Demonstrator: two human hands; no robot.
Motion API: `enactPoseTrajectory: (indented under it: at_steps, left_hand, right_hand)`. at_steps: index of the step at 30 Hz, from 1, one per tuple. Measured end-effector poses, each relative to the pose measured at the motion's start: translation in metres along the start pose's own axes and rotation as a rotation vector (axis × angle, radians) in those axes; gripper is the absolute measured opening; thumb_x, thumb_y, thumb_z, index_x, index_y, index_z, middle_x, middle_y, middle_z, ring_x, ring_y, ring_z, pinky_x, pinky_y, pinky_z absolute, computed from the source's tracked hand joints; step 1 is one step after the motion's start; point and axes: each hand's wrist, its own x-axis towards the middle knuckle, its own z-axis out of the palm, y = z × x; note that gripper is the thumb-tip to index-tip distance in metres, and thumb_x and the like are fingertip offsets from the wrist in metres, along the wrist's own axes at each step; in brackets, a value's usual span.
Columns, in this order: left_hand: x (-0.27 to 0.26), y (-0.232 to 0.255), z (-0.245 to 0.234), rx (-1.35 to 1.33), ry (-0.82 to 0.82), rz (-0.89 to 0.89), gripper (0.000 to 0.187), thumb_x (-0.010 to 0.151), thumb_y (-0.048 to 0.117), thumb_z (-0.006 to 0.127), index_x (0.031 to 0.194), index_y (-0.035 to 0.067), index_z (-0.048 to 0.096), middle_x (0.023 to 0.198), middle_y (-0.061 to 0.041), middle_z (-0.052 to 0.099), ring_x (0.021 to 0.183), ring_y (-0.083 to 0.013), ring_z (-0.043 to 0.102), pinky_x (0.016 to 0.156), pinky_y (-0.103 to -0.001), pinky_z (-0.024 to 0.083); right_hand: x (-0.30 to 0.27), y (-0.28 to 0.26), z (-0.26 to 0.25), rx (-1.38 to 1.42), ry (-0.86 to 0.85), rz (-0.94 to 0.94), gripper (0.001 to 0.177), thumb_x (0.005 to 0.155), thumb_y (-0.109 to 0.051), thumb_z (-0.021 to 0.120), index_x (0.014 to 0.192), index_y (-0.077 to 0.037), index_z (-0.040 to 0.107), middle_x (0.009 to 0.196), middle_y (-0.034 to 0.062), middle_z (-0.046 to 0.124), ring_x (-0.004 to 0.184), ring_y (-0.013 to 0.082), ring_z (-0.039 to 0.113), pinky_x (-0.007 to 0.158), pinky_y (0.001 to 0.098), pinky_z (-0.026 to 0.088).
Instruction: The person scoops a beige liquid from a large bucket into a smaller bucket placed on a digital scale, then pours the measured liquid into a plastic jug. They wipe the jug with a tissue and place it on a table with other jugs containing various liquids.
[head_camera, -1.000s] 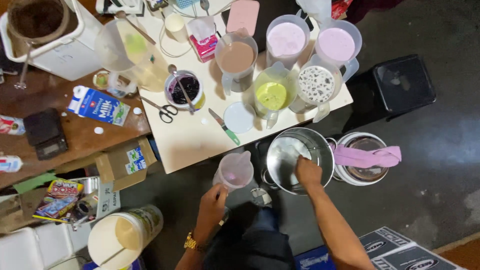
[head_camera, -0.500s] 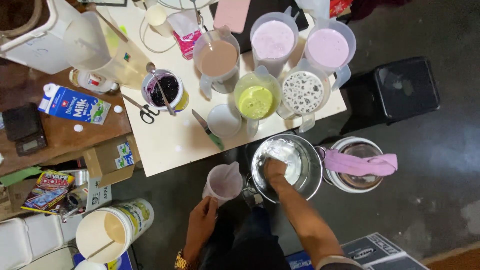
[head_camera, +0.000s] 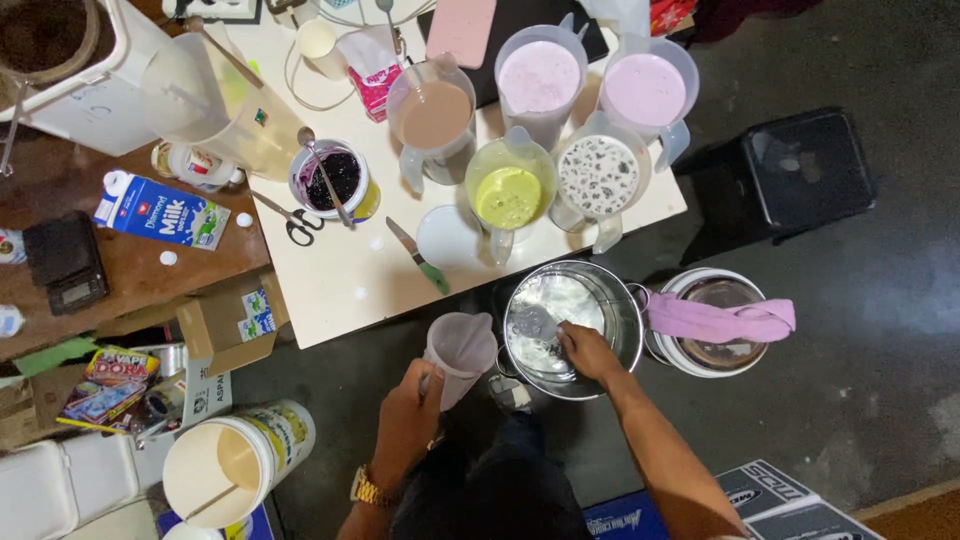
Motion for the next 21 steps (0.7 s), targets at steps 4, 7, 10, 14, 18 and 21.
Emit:
enactPoseTrajectory:
  at_steps: [4,7,10,14,18,21]
  left_hand:
    - [0.014,0.030,-0.011,0.083,-0.079,0.047,0.025,0.097,0.034,0.055,0.104,0.012,0.064,0.076,-0.017,0.072,0.073,-0.0372,0.072,0.064,-0.047,0.054]
    - [0.025,0.039,-0.011,0.166,-0.186,0.076,0.026,0.097,0.036,0.055,0.104,0.014,0.065,0.078,-0.016,0.073,0.075,-0.0379,0.072,0.070,-0.049,0.054]
    - [0.045,0.032,0.001,0.202,-0.209,0.255,0.027,0.098,0.036,0.055,0.099,0.011,0.066,0.083,-0.016,0.073,0.081,-0.0403,0.069,0.070,-0.051,0.053]
    - [0.071,0.024,0.021,0.251,-0.285,0.453,0.027,0.100,0.034,0.053,0.097,0.009,0.064,0.092,-0.017,0.070,0.088,-0.0411,0.067,0.073,-0.050,0.053]
    - [0.081,0.054,0.023,0.144,-0.417,0.390,0.027,0.096,0.035,0.054,0.099,0.012,0.067,0.098,-0.015,0.071,0.092,-0.0391,0.066,0.076,-0.048,0.052]
    - [0.084,0.069,0.025,0.172,-0.487,0.351,0.031,0.097,0.038,0.053,0.100,0.011,0.068,0.099,-0.014,0.071,0.092,-0.0368,0.067,0.079,-0.044,0.052]
  right_hand:
    - [-0.041,-0.018,-0.029,0.094,0.169,-0.099,0.024,0.101,-0.024,0.055,0.112,-0.005,0.067,0.096,0.0225,0.071,0.089,0.0414,0.069,0.077,0.0486,0.052]
    - [-0.073,-0.040,-0.056,0.083,0.210,-0.091,0.024,0.102,-0.024,0.056,0.108,-0.003,0.066,0.090,0.0230,0.069,0.081,0.0418,0.066,0.073,0.0487,0.049]
    - [-0.105,-0.072,-0.084,0.118,0.273,-0.067,0.023,0.099,-0.023,0.056,0.107,-0.004,0.066,0.086,0.0207,0.070,0.077,0.0394,0.068,0.071,0.0466,0.050]
    - [-0.139,-0.094,-0.114,0.002,0.299,-0.094,0.024,0.100,-0.024,0.056,0.103,-0.002,0.065,0.085,0.0209,0.069,0.079,0.0400,0.067,0.071,0.0473,0.050]
    - [-0.165,-0.134,-0.143,-0.123,0.387,-0.220,0.022,0.097,-0.022,0.058,0.101,-0.002,0.066,0.091,0.0206,0.070,0.084,0.0417,0.066,0.072,0.0505,0.051]
    - [-0.177,-0.162,-0.161,-0.246,0.353,-0.137,0.020,0.096,-0.023,0.058,0.097,-0.005,0.067,0.088,0.0188,0.071,0.083,0.0412,0.067,0.070,0.0525,0.051]
